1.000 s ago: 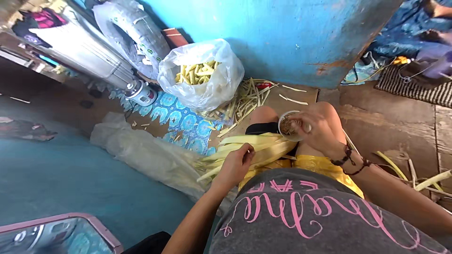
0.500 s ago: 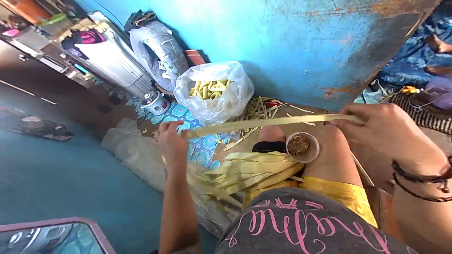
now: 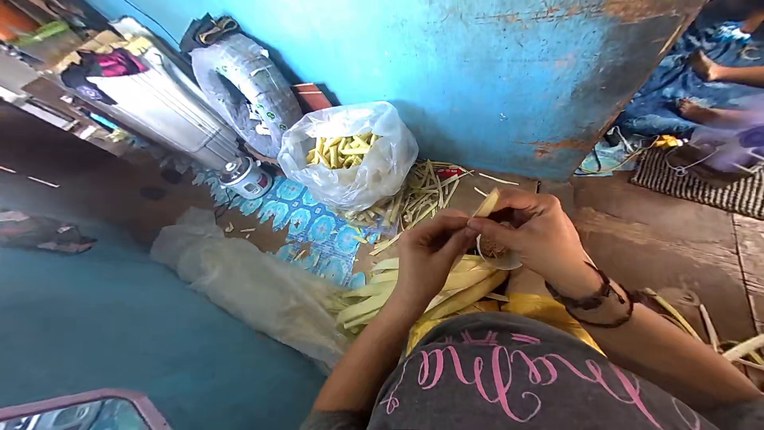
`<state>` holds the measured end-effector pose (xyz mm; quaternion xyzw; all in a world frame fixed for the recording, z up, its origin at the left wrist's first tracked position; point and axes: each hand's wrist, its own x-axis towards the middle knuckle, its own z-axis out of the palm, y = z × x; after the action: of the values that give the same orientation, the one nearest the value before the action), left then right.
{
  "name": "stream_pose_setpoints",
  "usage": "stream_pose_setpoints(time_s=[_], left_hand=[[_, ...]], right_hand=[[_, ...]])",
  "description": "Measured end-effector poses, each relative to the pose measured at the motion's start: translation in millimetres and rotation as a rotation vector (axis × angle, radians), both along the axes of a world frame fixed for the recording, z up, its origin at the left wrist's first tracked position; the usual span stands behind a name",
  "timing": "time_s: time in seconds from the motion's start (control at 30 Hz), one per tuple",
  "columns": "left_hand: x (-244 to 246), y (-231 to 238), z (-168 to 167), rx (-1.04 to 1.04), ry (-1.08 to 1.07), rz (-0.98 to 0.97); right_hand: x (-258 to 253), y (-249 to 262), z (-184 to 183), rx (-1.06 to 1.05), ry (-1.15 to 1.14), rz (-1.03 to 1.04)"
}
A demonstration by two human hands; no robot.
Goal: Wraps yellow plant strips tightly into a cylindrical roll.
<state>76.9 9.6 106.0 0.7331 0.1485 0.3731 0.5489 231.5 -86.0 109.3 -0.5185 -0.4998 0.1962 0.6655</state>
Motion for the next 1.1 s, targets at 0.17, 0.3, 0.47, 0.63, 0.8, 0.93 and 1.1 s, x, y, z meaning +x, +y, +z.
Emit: stream_pose_setpoints(time_s=[0.17,0.3,0.47,0.63,0.8,0.93,1.1], left_hand=[[-8,-7,11,-0.259,-0.09,-0.179],[-10,-11,18,-0.242,-0.089,-0.188],[-15,-2,15,-0.126,0.0,-0.23],[-21,14,20,-0.194,0.032,-0.344],[-10,4,15,-0.195,0.02,-0.261],[-9,-14,13,-0.194,-0.14,-0.168],[-11,-20,19,-0.208,-0.192,-0.17]], right_hand=[[-4,4,0,0.381,-0.195,-0.115],[-1,2,1,0.428,-0.44,-0.136],[3,-4,5,0.313,-0.314,-0.049],[15,-11,14,0.131,-0.1,0.385],[2,-7,11,0.203,-0.104,0.181],[-1,-6,12,0.345,-0.171,-0.036],[-5,-7,11,0.398,-0.384,-0.087]])
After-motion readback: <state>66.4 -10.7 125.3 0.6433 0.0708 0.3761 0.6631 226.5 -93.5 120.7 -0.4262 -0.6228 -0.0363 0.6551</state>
